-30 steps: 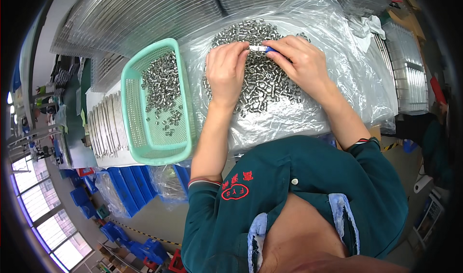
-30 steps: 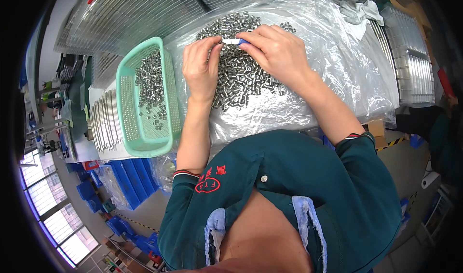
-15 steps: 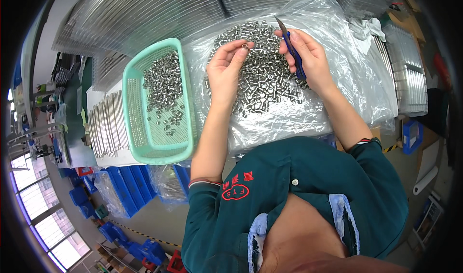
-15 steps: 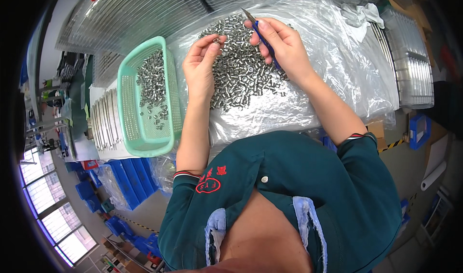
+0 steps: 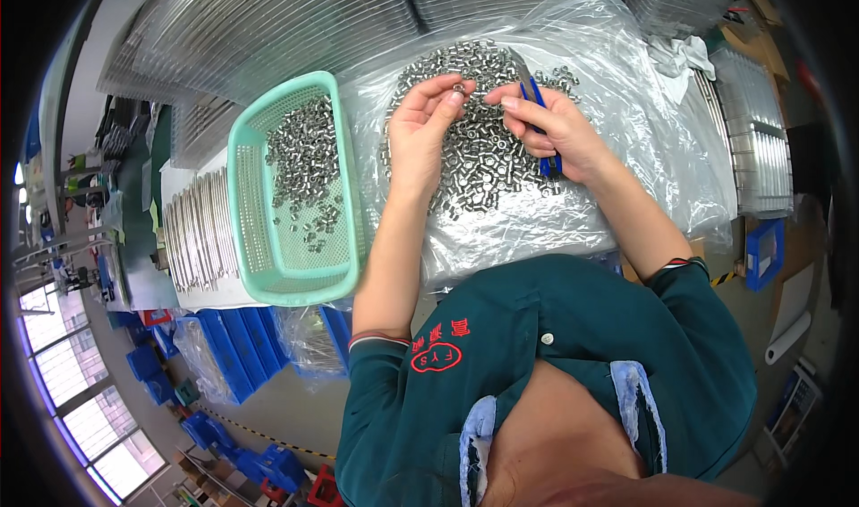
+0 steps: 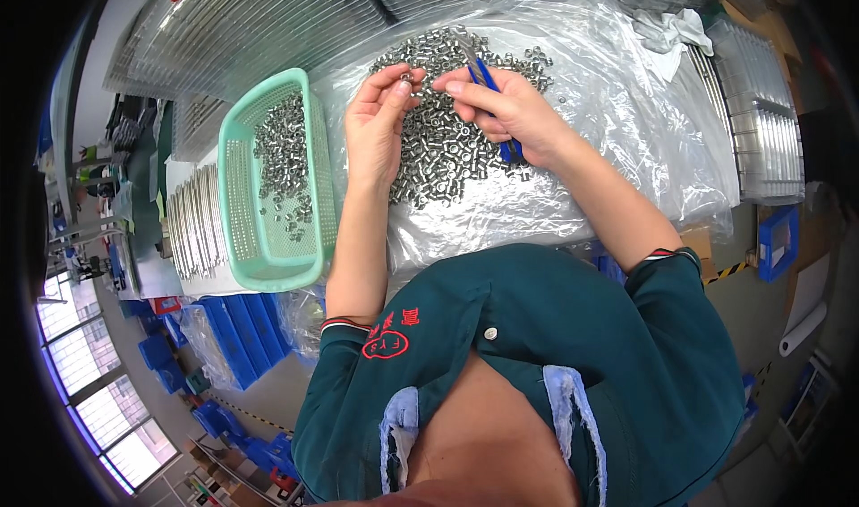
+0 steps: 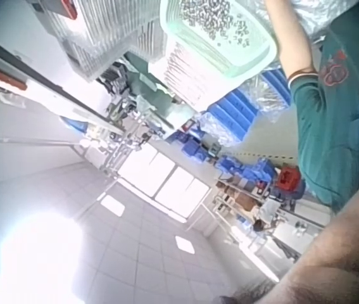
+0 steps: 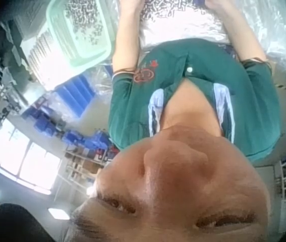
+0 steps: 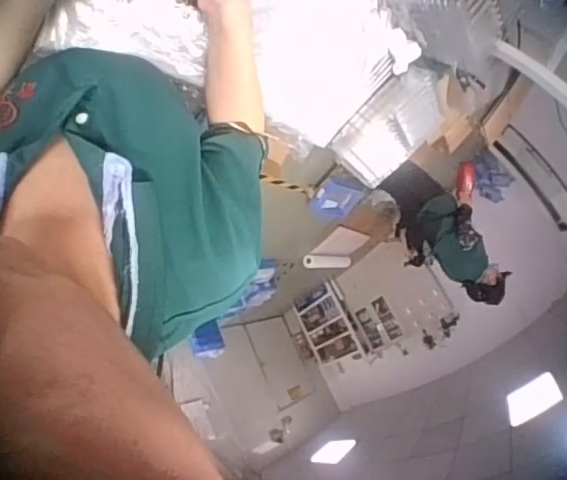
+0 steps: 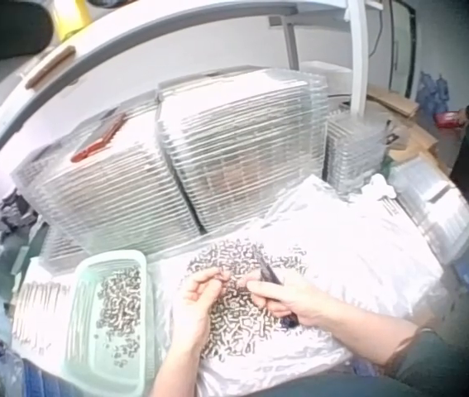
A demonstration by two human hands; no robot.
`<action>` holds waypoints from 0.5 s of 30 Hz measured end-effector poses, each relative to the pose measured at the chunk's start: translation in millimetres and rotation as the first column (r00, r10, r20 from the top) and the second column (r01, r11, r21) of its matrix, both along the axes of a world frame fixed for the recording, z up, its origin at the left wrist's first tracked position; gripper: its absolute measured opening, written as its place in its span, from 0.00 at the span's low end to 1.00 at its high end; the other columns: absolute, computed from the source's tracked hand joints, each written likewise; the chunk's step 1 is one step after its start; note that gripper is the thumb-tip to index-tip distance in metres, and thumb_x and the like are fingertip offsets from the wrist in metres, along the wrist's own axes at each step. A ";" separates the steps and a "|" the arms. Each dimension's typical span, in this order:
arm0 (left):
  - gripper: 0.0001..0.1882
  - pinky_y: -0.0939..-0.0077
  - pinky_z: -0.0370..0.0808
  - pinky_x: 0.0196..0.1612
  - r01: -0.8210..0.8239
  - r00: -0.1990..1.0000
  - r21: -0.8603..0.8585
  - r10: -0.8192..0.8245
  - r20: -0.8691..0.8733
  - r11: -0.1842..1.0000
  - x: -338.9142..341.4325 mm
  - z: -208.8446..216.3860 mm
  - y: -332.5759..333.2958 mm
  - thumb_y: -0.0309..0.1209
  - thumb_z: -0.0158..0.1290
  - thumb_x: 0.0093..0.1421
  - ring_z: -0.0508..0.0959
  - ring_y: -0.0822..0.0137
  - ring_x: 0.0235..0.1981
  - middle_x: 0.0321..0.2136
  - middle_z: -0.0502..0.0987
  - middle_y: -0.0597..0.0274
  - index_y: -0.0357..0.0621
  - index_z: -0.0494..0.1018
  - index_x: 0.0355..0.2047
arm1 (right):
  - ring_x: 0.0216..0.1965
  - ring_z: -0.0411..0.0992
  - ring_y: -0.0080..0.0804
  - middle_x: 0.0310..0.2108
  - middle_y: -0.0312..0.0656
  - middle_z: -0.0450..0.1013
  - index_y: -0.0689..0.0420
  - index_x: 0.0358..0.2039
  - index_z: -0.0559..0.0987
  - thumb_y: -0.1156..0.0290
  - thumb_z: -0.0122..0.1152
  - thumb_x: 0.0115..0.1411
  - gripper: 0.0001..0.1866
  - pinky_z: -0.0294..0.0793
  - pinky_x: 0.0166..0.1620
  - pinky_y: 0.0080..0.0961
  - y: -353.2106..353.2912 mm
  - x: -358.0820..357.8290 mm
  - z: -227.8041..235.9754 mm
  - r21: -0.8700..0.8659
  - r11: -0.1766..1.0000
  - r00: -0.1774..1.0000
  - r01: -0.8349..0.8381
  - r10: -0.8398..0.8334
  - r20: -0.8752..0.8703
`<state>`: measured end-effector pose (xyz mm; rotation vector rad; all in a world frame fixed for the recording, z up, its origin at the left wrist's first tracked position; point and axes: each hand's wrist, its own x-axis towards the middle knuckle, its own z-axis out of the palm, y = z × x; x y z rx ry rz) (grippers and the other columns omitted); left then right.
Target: Using pliers to process or sort small metal components at a manufacturing workbench.
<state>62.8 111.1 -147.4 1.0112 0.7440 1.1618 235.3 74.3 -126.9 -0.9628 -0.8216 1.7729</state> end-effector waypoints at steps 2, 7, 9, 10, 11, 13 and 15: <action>0.12 0.83 0.71 0.39 0.003 1.000 0.003 -0.003 -0.003 1.000 1.0 1.0 -0.8 0.24 0.50 0.55 0.74 0.73 0.36 0.37 0.75 0.56 0.36 0.69 0.41 | 0.10 0.49 0.06 0.18 0.27 0.63 0.60 0.40 0.72 0.65 0.49 0.59 0.13 0.46 0.12 0.06 -0.3 -1.9 0.9 0.005 0.999 0.997 -0.043 0.042 0.057; 0.10 0.84 0.68 0.38 -0.019 0.993 0.117 0.032 -0.112 0.993 5.1 0.5 -6.4 0.25 0.54 0.53 0.72 0.76 0.34 0.34 0.74 0.61 0.38 0.72 0.36 | 0.11 0.51 0.06 0.19 0.27 0.64 0.59 0.40 0.73 0.64 0.51 0.58 0.14 0.45 0.13 0.07 -0.4 -2.2 -2.9 -0.019 0.999 0.998 -0.038 0.039 0.047; 0.09 0.79 0.69 0.38 -0.006 0.891 0.427 0.199 -0.408 0.904 7.0 0.7 -7.2 0.25 0.56 0.49 0.72 0.71 0.34 0.32 0.73 0.62 0.41 0.74 0.32 | 0.11 0.51 0.06 0.18 0.27 0.64 0.58 0.38 0.74 0.63 0.51 0.58 0.13 0.45 0.13 0.07 0.1 -1.4 -6.3 -0.039 0.999 0.999 -0.023 0.024 0.037; 0.09 0.79 0.69 0.38 -0.004 0.892 0.427 0.197 -0.407 0.904 8.0 0.3 -7.3 0.25 0.56 0.49 0.72 0.71 0.34 0.32 0.73 0.62 0.41 0.74 0.32 | 0.11 0.50 0.06 0.18 0.27 0.64 0.57 0.34 0.73 0.62 0.52 0.58 0.12 0.45 0.13 0.08 0.6 -0.4 -9.0 -0.055 0.998 0.999 -0.026 0.029 0.038; 0.09 0.77 0.69 0.37 0.017 0.838 0.546 0.286 -0.465 0.838 8.3 -0.8 -7.5 0.26 0.57 0.48 0.72 0.69 0.35 0.31 0.73 0.62 0.42 0.74 0.31 | 0.11 0.50 0.06 0.18 0.26 0.64 0.57 0.31 0.73 0.62 0.52 0.58 0.11 0.44 0.13 0.08 1.0 -0.2 -10.5 -0.072 0.997 0.999 -0.033 0.036 0.038; 0.11 0.73 0.69 0.37 0.057 0.774 0.663 0.386 -0.502 0.747 9.3 -2.9 -7.7 0.26 0.59 0.44 0.72 0.63 0.35 0.30 0.72 0.61 0.44 0.74 0.30 | 0.11 0.50 0.06 0.18 0.26 0.64 0.56 0.28 0.72 0.62 0.52 0.58 0.10 0.44 0.13 0.08 0.5 -2.0 -5.9 -0.086 0.996 0.998 -0.026 0.030 0.052; 0.11 0.73 0.69 0.37 0.059 0.772 0.663 0.387 -0.504 0.746 8.9 -4.9 -7.4 0.26 0.59 0.44 0.72 0.64 0.35 0.31 0.72 0.61 0.43 0.74 0.30 | 0.11 0.50 0.06 0.18 0.26 0.64 0.55 0.26 0.71 0.61 0.53 0.58 0.11 0.44 0.13 0.08 0.8 -2.3 -5.4 -0.099 0.995 0.998 -0.021 0.028 0.065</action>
